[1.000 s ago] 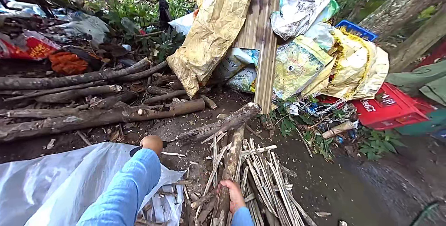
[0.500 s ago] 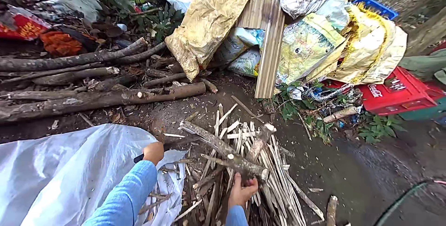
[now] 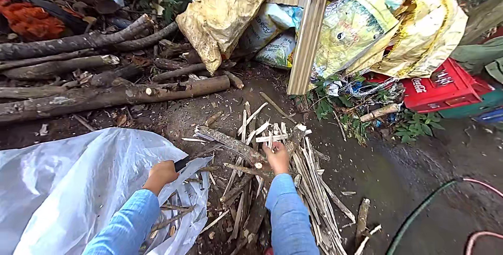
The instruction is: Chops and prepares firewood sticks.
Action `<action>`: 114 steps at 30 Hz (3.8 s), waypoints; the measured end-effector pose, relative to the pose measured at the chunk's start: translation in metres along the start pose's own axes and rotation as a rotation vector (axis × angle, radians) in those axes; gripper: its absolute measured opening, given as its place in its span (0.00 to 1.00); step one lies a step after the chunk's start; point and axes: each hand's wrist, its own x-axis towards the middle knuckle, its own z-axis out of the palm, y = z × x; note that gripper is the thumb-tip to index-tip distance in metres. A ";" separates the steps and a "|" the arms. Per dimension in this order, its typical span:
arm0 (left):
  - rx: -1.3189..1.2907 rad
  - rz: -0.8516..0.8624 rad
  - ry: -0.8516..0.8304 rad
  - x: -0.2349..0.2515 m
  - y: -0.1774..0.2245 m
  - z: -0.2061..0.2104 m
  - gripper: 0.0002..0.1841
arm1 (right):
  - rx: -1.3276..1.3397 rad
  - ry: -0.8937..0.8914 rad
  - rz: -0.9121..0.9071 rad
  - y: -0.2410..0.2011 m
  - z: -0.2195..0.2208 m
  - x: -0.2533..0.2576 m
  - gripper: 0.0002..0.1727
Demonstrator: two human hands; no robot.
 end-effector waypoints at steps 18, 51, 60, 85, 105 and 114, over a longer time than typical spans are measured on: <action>-0.013 -0.044 0.138 -0.002 -0.002 0.017 0.25 | 0.710 0.233 0.486 0.143 0.005 0.022 0.48; 0.094 0.100 0.821 -0.168 -0.098 -0.065 0.12 | 0.483 -0.357 -0.294 -0.084 0.055 -0.042 0.28; 0.205 0.284 0.954 -0.221 -0.046 -0.078 0.11 | 0.368 -0.327 -0.599 -0.196 0.040 -0.060 0.53; 0.237 0.406 0.545 -0.307 -0.001 -0.092 0.15 | 0.438 0.500 -0.967 -0.090 -0.036 -0.142 0.41; 0.029 0.261 0.124 -0.420 0.085 -0.116 0.41 | 1.323 -1.161 0.319 -0.108 -0.026 -0.295 0.32; -0.941 0.840 0.086 -0.358 -0.009 -0.065 0.11 | 1.225 -1.401 0.052 -0.039 -0.097 -0.251 0.30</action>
